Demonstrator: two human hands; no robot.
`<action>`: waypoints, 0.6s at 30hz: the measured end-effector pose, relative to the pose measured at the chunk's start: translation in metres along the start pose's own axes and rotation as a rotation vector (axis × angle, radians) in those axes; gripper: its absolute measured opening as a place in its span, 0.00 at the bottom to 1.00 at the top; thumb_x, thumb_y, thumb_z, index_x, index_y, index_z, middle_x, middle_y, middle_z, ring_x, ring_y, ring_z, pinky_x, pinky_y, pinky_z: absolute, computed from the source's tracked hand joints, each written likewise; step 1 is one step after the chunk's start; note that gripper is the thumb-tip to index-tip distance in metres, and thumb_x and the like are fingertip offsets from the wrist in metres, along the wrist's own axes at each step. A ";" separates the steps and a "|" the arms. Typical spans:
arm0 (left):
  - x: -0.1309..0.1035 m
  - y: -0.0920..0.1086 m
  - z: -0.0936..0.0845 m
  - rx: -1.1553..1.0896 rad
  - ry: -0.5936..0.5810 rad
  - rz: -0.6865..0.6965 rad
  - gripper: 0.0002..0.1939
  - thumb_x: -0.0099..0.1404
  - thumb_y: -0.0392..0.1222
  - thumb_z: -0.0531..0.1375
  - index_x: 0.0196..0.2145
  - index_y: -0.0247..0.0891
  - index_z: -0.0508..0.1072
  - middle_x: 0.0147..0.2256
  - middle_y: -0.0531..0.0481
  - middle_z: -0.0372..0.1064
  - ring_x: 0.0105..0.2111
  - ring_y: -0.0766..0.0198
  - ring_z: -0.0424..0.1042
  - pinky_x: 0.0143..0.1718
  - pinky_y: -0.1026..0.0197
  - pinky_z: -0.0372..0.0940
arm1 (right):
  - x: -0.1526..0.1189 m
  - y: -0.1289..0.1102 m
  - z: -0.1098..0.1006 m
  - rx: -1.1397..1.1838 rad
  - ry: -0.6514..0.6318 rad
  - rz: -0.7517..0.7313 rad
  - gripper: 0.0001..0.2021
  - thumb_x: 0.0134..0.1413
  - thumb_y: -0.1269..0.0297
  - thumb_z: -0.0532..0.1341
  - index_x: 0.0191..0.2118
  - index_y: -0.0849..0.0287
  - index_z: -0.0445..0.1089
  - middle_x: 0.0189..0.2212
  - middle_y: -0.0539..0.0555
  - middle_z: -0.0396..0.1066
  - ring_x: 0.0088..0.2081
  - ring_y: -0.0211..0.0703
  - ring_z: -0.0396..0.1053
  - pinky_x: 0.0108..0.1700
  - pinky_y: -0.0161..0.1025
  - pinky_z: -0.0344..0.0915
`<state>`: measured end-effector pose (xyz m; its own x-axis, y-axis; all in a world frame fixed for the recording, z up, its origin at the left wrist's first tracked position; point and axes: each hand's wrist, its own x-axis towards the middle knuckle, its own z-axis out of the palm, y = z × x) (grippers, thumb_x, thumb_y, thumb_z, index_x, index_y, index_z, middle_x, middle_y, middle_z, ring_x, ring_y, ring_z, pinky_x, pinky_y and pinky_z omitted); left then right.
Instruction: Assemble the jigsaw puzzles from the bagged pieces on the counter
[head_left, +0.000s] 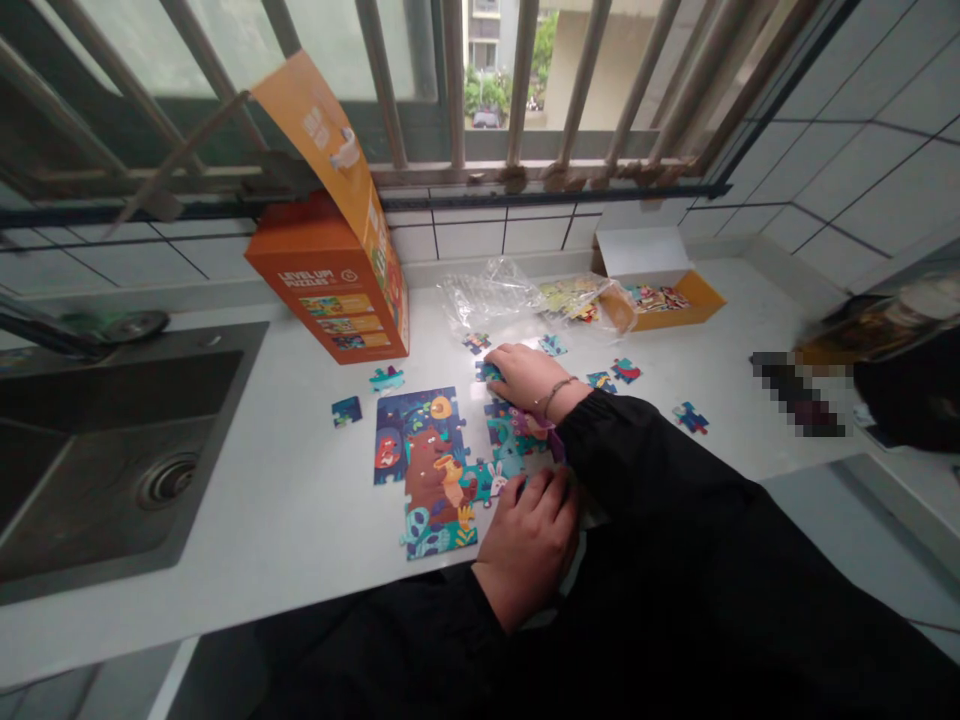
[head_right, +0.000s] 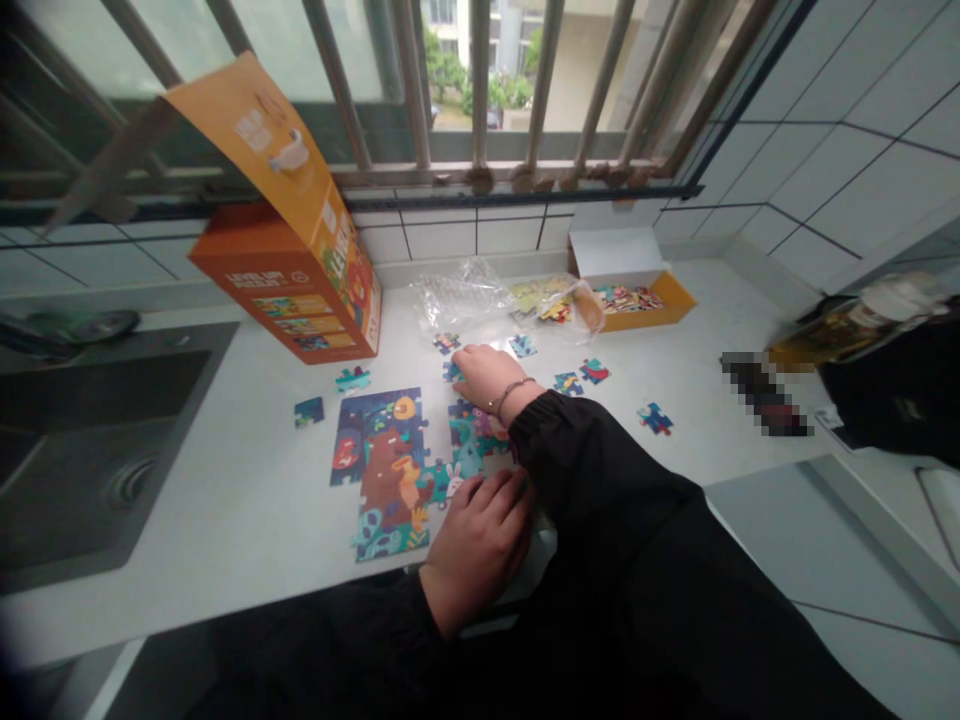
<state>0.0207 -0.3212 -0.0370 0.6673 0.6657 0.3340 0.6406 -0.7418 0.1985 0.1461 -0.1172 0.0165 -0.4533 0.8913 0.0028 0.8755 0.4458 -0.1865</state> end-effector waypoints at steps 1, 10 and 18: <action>0.000 0.000 0.000 -0.002 -0.001 0.003 0.20 0.80 0.44 0.56 0.65 0.39 0.72 0.66 0.41 0.71 0.64 0.50 0.69 0.62 0.44 0.62 | 0.006 -0.003 0.001 -0.005 -0.003 0.007 0.17 0.67 0.63 0.67 0.58 0.62 0.75 0.55 0.65 0.78 0.56 0.57 0.75 0.60 0.48 0.70; -0.003 -0.001 0.006 -0.040 0.004 0.016 0.14 0.77 0.44 0.62 0.56 0.39 0.76 0.58 0.41 0.75 0.62 0.45 0.69 0.62 0.40 0.63 | 0.019 -0.033 0.006 -0.058 0.015 -0.060 0.15 0.67 0.69 0.65 0.57 0.65 0.72 0.55 0.68 0.74 0.56 0.57 0.72 0.62 0.50 0.66; -0.004 0.000 0.005 -0.025 -0.013 -0.003 0.14 0.77 0.44 0.61 0.56 0.38 0.77 0.60 0.41 0.75 0.62 0.48 0.70 0.63 0.42 0.62 | -0.002 -0.027 -0.009 -0.016 0.078 -0.173 0.14 0.65 0.71 0.63 0.55 0.60 0.72 0.56 0.62 0.71 0.46 0.48 0.73 0.51 0.42 0.69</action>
<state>0.0204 -0.3238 -0.0431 0.6704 0.6686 0.3217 0.6330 -0.7416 0.2222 0.1244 -0.1305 0.0304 -0.5836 0.8046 0.1098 0.7884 0.5938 -0.1606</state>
